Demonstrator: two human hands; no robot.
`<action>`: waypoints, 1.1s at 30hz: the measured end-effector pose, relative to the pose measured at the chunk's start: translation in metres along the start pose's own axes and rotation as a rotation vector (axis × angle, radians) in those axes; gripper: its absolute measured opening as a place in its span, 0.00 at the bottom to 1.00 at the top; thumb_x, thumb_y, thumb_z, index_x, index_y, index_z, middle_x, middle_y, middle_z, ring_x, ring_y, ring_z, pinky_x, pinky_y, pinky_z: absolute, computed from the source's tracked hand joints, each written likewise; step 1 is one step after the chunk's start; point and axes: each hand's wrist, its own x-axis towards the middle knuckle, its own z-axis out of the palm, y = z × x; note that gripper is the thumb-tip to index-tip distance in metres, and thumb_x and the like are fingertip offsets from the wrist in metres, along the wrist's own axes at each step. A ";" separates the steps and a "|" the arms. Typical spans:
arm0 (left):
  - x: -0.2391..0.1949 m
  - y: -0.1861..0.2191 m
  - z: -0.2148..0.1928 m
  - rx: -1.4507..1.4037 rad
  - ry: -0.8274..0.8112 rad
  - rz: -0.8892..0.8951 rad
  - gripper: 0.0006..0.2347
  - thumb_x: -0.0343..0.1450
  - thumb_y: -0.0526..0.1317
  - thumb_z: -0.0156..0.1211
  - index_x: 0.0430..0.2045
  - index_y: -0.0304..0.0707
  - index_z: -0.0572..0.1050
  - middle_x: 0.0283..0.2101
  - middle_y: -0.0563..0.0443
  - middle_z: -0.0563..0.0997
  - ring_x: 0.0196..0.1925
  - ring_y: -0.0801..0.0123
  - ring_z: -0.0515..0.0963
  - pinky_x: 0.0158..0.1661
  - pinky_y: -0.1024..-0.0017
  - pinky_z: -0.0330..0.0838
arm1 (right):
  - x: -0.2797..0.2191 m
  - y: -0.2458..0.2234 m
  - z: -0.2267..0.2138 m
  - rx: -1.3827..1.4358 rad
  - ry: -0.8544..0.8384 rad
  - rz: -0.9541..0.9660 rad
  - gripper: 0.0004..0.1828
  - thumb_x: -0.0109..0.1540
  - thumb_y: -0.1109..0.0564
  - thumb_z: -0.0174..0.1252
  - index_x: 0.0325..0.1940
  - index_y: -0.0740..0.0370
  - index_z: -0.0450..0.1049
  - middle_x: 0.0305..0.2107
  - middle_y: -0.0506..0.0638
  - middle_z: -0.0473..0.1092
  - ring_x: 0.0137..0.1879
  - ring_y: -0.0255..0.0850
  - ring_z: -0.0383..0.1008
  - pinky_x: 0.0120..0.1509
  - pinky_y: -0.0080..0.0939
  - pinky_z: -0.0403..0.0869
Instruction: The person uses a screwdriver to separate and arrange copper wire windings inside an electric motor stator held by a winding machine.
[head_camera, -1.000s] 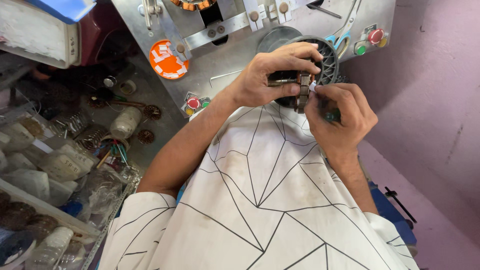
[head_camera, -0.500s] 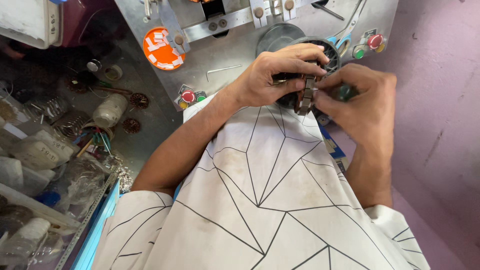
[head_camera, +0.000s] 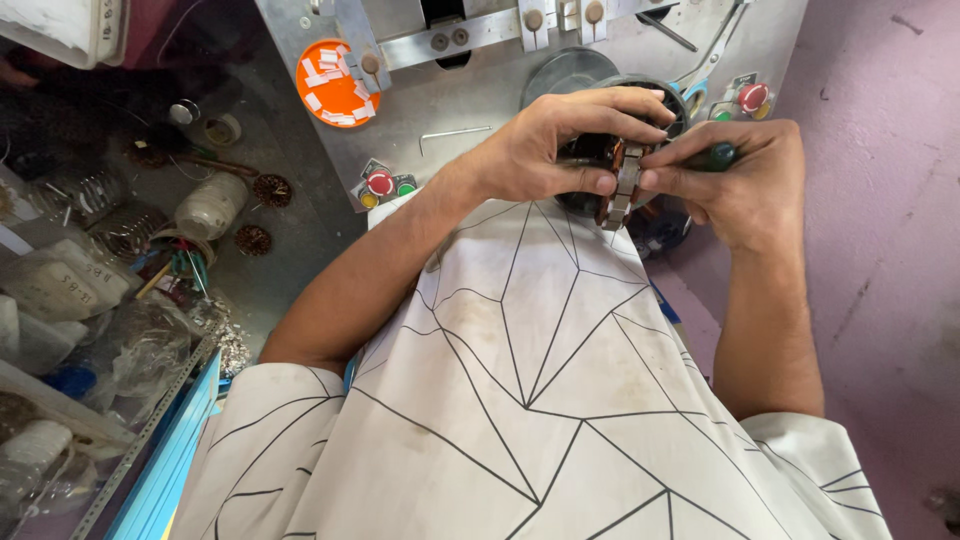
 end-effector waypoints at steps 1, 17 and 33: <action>0.001 -0.001 -0.001 0.006 0.000 0.007 0.20 0.74 0.37 0.74 0.61 0.37 0.76 0.67 0.46 0.73 0.74 0.57 0.68 0.73 0.62 0.64 | 0.002 -0.003 -0.001 -0.014 -0.010 -0.005 0.09 0.55 0.71 0.72 0.37 0.68 0.81 0.25 0.51 0.75 0.21 0.29 0.65 0.23 0.26 0.59; 0.001 0.021 0.042 0.522 0.072 -0.061 0.52 0.58 0.42 0.87 0.74 0.45 0.49 0.69 0.47 0.65 0.74 0.57 0.65 0.74 0.67 0.64 | -0.042 0.037 0.002 0.689 0.318 -0.282 0.31 0.60 0.79 0.51 0.66 0.66 0.60 0.54 0.60 0.71 0.55 0.43 0.73 0.58 0.31 0.81; 0.000 0.018 0.036 0.422 -0.059 -0.003 0.38 0.69 0.40 0.78 0.73 0.41 0.57 0.76 0.48 0.60 0.79 0.60 0.54 0.79 0.64 0.48 | -0.097 0.067 0.074 0.327 0.666 -0.697 0.37 0.76 0.76 0.58 0.68 0.48 0.40 0.54 0.63 0.68 0.54 0.51 0.81 0.64 0.43 0.84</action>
